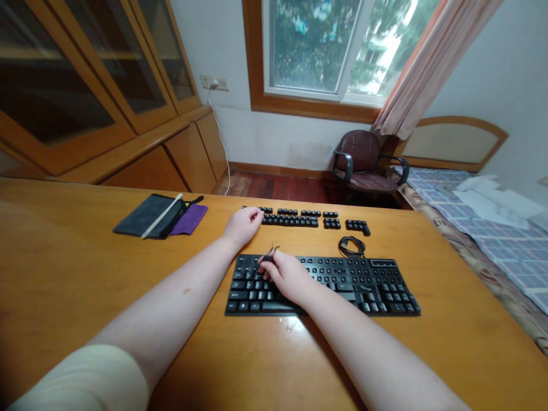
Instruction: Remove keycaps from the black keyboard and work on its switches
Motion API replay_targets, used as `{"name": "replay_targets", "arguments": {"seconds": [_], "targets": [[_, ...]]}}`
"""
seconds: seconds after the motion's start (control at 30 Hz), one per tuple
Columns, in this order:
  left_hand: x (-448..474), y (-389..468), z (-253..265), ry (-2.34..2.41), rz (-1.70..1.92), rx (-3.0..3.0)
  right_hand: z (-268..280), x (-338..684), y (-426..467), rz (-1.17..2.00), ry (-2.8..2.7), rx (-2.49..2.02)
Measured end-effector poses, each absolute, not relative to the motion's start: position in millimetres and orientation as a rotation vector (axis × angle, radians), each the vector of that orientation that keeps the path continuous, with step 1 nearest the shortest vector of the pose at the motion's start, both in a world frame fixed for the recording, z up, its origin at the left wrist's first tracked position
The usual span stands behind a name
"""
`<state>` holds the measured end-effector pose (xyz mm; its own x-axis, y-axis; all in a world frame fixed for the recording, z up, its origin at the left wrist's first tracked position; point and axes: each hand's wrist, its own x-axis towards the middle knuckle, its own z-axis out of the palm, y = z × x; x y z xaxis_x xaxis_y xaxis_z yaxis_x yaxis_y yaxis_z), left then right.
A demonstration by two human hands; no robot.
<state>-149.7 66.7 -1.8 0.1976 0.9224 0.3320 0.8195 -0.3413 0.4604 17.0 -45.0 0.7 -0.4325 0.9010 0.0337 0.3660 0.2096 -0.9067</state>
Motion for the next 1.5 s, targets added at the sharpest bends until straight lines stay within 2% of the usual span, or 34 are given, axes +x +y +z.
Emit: {"name": "replay_targets", "arguments": {"seconds": [0.23, 0.4, 0.6, 0.8, 0.93, 1.13, 1.3, 1.4, 1.5], "targets": [[-133.5, 56.2, -2.3, 1.574, 0.802, 2.383, 7.2, 13.6, -47.1, 0.997, -2.117, -1.199], [-125.6, 51.1, -3.6, 1.506, 0.738, 2.446, 21.0, 12.3, -48.2, 0.815, -2.349, -0.993], [-125.5, 48.8, 3.1, 1.49, 0.68, 2.451, 13.0, 18.1, -41.7, 0.805, -2.417, -0.949], [-110.7, 36.6, 1.8, 1.311, 0.296, 2.552, 1.8, 18.6, -44.3, 0.775, -2.334, -1.065], [-107.0, 35.6, -1.3, 1.244, 0.244, 2.517, 1.6, 18.6, -46.8, 0.794, -2.269, -1.066], [-111.8, 39.2, -2.7, 1.135, 0.207, 2.382, -2.0, 28.2, -36.8, 0.87, -1.633, -1.155], [-113.5, 41.5, -4.4, 1.131, 0.504, 2.373, -8.8, 33.4, -23.7, 0.942, -1.014, -1.032], [-115.5, 42.0, -4.0, 1.053, 0.693, 2.243, -11.2, 35.1, -18.1, 0.97, -0.879, -0.984], [-116.5, 41.1, -2.6, 0.865, 0.659, 2.059, -12.9, 36.9, -15.3, 1.004, -0.843, -0.981]]}}
